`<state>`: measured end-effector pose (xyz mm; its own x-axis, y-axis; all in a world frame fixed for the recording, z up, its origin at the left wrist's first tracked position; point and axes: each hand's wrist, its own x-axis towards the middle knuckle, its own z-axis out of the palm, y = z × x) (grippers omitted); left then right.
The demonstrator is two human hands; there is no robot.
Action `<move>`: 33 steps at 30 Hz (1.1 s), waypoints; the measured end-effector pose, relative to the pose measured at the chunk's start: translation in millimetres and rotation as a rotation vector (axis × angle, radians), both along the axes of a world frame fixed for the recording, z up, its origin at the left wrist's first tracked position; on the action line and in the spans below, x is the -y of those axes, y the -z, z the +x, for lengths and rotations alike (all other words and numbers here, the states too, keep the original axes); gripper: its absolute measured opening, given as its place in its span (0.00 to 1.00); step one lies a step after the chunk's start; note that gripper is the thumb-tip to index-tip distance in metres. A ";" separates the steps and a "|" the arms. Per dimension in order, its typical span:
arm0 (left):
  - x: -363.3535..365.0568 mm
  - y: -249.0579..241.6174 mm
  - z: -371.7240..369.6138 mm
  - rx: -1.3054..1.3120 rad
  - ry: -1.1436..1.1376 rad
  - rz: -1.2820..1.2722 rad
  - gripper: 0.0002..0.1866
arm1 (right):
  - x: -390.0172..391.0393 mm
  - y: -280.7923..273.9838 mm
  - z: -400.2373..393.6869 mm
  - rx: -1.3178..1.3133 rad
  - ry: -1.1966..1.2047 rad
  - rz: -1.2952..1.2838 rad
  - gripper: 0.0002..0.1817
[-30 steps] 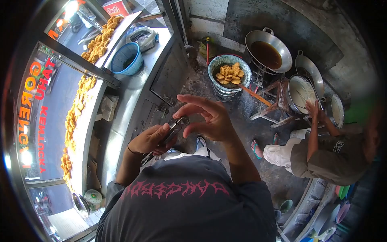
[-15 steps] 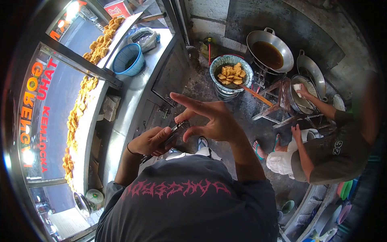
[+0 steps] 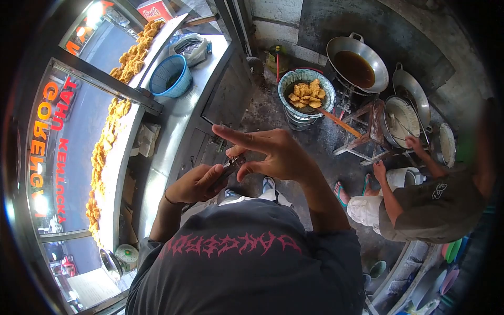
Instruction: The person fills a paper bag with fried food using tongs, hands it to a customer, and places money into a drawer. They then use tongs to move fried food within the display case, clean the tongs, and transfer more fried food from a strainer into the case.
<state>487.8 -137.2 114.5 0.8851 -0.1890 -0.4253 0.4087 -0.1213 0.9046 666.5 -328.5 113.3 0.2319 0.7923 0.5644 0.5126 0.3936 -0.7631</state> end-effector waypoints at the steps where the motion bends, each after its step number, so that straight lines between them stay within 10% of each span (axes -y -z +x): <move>1: -0.6 1.0 0.7 0.018 -0.008 0.019 0.35 | -1.8 -2.3 0.4 -0.027 -0.007 0.012 0.55; 18: -8.7 -9.5 9.3 0.112 -0.063 0.262 0.37 | -26.1 16.7 11.8 -0.044 -0.074 0.095 0.54; 26: -24.8 -11.0 13.4 -0.181 0.002 -0.299 0.35 | -33.0 8.5 18.4 -0.223 -0.239 0.064 0.56; 33: -25.3 -1.6 16.4 -0.189 -0.143 -0.432 0.38 | -50.0 28.7 -3.9 -0.541 -0.123 0.221 0.29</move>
